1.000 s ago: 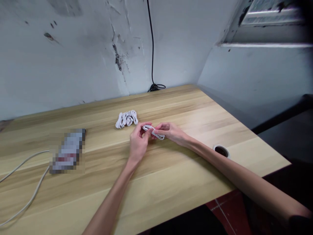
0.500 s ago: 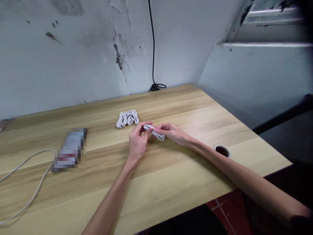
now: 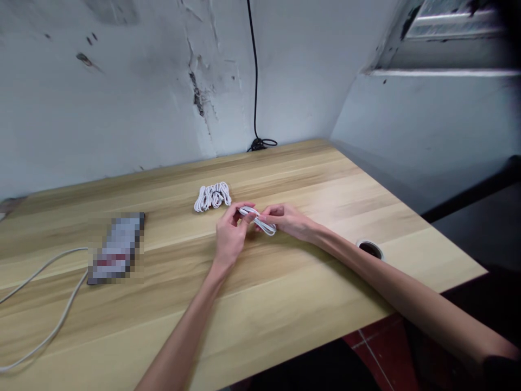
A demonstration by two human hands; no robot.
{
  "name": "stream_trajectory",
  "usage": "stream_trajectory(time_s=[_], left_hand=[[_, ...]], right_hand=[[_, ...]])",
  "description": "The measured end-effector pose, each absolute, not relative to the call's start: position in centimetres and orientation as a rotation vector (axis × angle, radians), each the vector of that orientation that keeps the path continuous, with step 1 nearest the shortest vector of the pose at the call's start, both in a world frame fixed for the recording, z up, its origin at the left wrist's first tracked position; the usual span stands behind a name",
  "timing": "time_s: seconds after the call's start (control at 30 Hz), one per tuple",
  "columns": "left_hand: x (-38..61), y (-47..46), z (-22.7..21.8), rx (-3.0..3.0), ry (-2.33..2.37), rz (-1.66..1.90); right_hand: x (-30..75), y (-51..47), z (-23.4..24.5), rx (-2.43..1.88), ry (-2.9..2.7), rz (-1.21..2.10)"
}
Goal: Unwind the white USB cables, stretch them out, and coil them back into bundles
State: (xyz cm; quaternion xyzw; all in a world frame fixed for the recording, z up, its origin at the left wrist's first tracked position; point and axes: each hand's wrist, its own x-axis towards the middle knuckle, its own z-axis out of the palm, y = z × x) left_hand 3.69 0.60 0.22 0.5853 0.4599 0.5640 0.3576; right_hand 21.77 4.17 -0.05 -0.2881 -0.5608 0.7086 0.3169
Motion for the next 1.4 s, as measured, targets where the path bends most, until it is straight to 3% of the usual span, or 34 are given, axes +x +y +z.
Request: stream_trajectory(time_s=[0.3, 0.7, 0.93, 1.4], left_hand=[[4.1, 0.2, 0.4, 1.513, 1.198, 1.482], [4.2, 0.2, 0.3, 1.482, 1.219, 1.541], [4.1, 0.4, 0.3, 1.38, 1.225, 1.482], [4.0, 0.6, 0.0, 1.381, 1.233, 1.398]], right_hand=[[21.4, 3.8, -0.4, -0.745, -1.218, 2.015], [19.9, 2.0, -0.2, -0.72, -1.087, 1.85], [20.2, 2.2, 0.3, -0.854, -1.337, 1.659], [22.0, 3.9, 0.4, -0.784, -1.744, 1.633]])
